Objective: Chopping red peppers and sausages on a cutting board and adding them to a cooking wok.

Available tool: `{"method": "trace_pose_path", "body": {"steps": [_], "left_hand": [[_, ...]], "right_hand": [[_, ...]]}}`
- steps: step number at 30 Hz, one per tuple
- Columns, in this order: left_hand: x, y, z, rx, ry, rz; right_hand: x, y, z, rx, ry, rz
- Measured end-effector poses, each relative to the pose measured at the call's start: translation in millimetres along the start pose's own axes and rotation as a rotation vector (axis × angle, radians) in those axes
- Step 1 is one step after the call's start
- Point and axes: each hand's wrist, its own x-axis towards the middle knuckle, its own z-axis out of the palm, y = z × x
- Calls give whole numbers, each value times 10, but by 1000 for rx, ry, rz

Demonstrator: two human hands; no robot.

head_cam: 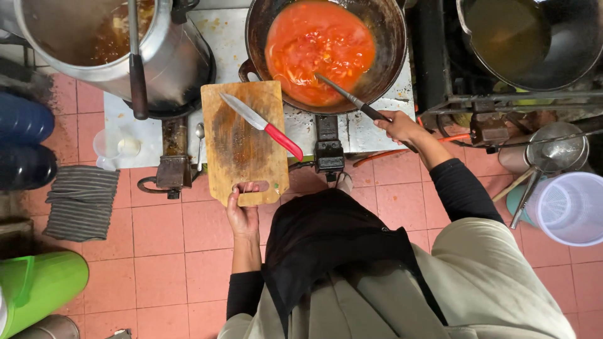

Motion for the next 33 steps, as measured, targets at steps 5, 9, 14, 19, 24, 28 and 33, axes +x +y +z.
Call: {"method": "trace_pose_path", "body": {"steps": [5,9,14,19,24,28,33], "left_hand": [[-45,10,11,16,-1,-11],[-52,51,60,23,0,-51],[33,123,40,96,-49,-109],[41,5,150,190,-109,-199],[-5,-321,393,247,-160,-295],[-233,-716,701,336,-208,-363],[-583,-1583,817,373,-310,-510]], "right_hand": [[-31,-69,-109,-44,77,-60],[250,272,-233,-367,367,-536],[16,-2,-55,-712,681,-333],[287,516,181,-1022,963,-346],[180,750,274,-1011,999,-374],[-691,813,127,-849,1008,-462],[-1878,1631,1,83,912,-442]]}}
